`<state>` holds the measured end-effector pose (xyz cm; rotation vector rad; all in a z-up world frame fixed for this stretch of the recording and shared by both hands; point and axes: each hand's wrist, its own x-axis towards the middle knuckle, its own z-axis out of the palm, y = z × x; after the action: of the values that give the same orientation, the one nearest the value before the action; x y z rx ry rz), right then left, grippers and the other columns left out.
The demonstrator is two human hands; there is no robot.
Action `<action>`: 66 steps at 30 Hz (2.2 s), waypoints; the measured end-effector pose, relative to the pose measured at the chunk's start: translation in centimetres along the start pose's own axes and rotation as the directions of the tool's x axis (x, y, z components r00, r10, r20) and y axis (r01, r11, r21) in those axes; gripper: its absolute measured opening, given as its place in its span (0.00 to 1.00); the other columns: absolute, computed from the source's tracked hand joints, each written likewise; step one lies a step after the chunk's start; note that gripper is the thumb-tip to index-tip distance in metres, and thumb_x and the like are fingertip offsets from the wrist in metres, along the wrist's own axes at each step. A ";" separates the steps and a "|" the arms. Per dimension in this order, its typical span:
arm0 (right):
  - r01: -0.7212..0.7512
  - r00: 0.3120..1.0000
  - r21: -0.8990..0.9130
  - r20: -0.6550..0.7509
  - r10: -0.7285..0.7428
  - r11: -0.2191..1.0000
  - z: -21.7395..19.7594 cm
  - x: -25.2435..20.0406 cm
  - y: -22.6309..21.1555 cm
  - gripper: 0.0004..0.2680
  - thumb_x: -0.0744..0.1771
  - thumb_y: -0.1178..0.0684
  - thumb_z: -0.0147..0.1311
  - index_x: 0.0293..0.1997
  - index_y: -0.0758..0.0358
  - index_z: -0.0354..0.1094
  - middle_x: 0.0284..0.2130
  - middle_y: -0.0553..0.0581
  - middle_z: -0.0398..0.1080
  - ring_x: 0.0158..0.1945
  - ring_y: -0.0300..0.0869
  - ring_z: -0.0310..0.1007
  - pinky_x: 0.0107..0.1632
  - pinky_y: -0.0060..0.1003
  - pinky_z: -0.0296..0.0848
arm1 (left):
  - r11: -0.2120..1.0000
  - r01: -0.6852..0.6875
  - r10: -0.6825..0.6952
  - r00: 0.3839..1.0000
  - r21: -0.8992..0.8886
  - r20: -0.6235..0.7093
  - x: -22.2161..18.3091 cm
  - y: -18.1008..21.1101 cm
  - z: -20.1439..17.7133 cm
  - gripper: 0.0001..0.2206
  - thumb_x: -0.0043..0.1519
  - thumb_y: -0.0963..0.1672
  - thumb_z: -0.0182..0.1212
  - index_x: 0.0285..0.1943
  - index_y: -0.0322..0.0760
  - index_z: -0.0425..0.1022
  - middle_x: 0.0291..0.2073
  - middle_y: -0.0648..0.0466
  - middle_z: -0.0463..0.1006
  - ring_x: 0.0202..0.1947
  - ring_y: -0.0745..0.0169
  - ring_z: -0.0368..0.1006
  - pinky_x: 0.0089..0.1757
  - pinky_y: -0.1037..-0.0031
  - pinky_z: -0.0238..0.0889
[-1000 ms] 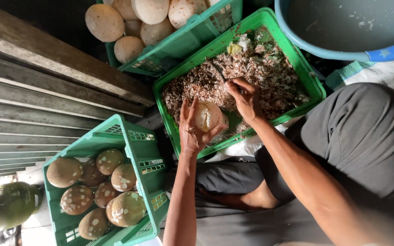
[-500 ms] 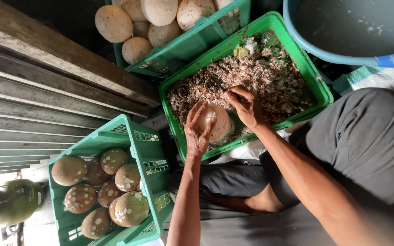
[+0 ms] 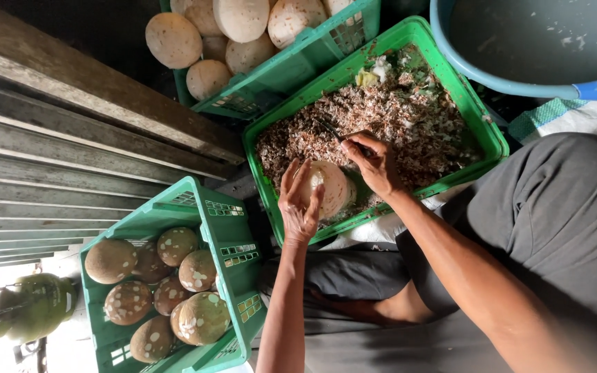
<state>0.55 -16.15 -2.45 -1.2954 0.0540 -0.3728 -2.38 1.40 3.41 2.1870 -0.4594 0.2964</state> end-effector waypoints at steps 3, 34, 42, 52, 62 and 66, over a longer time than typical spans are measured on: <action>0.004 1.000 0.026 0.006 -0.004 1.000 0.3 0.1 -0.4 0.04 0.69 0.58 0.59 0.42 0.69 0.75 0.35 0.63 0.74 0.37 0.44 0.74 0.40 0.37 0.77 | 0.998 -0.009 0.011 1.000 0.061 -0.025 -0.8 -0.7 0.3 0.26 0.63 0.54 0.57 0.67 0.41 0.71 0.61 0.36 0.68 0.63 0.30 0.65 0.60 0.48 0.59; 0.493 0.780 -0.229 0.544 -0.310 0.839 0.7 1.1 -2.6 0.05 0.69 0.52 0.56 0.41 0.59 0.77 0.36 0.61 0.73 0.40 0.49 0.71 0.44 0.40 0.72 | 0.972 0.104 -0.128 0.986 -0.210 -0.104 -0.7 -0.6 0.8 0.22 0.57 0.48 0.70 0.59 0.38 0.76 0.52 0.41 0.76 0.56 0.38 0.73 0.57 0.52 0.64; 0.394 0.878 -0.343 0.414 -0.239 0.853 0.5 0.1 0.5 0.04 0.68 0.52 0.60 0.40 0.59 0.77 0.39 0.58 0.74 0.47 0.49 0.76 0.51 0.43 0.74 | 0.972 0.204 -0.214 0.973 -0.113 -0.081 -0.2 -0.5 1.1 0.25 0.61 0.55 0.64 0.63 0.46 0.74 0.56 0.46 0.73 0.58 0.40 0.72 0.59 0.53 0.60; 0.278 0.946 -0.354 0.262 -0.191 0.893 -0.4 -1.2 1.1 0.03 0.69 0.54 0.59 0.41 0.61 0.75 0.35 0.60 0.74 0.42 0.50 0.78 0.48 0.43 0.76 | 0.969 0.247 -0.245 0.964 -0.009 0.101 0.4 3.4 -1.0 0.24 0.69 0.54 0.48 0.72 0.46 0.63 0.62 0.36 0.63 0.64 0.21 0.59 0.61 0.40 0.54; 0.013 0.998 -0.062 0.055 -0.009 0.998 -1.1 -1.3 0.0 0.04 0.70 0.58 0.54 0.43 0.65 0.75 0.35 0.60 0.75 0.40 0.42 0.73 0.48 0.41 0.73 | 0.891 0.418 -0.442 0.887 0.174 0.132 1.3 2.5 0.0 0.45 0.51 0.67 0.59 0.73 0.46 0.59 0.55 0.38 0.70 0.48 0.37 0.76 0.48 0.49 0.71; -0.016 1.000 0.060 -0.013 0.016 0.998 -1.4 -0.8 1.1 0.04 0.70 0.58 0.56 0.43 0.69 0.73 0.35 0.61 0.74 0.41 0.42 0.71 0.49 0.42 0.72 | 0.958 0.129 -0.158 0.983 0.257 0.093 0.4 2.0 0.1 0.53 0.50 0.68 0.58 0.80 0.44 0.46 0.59 0.31 0.65 0.57 0.30 0.68 0.51 0.48 0.64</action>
<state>-0.28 -16.97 -4.07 -1.2332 0.0643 -0.3669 -2.84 0.09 4.89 2.4800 -0.3359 0.1585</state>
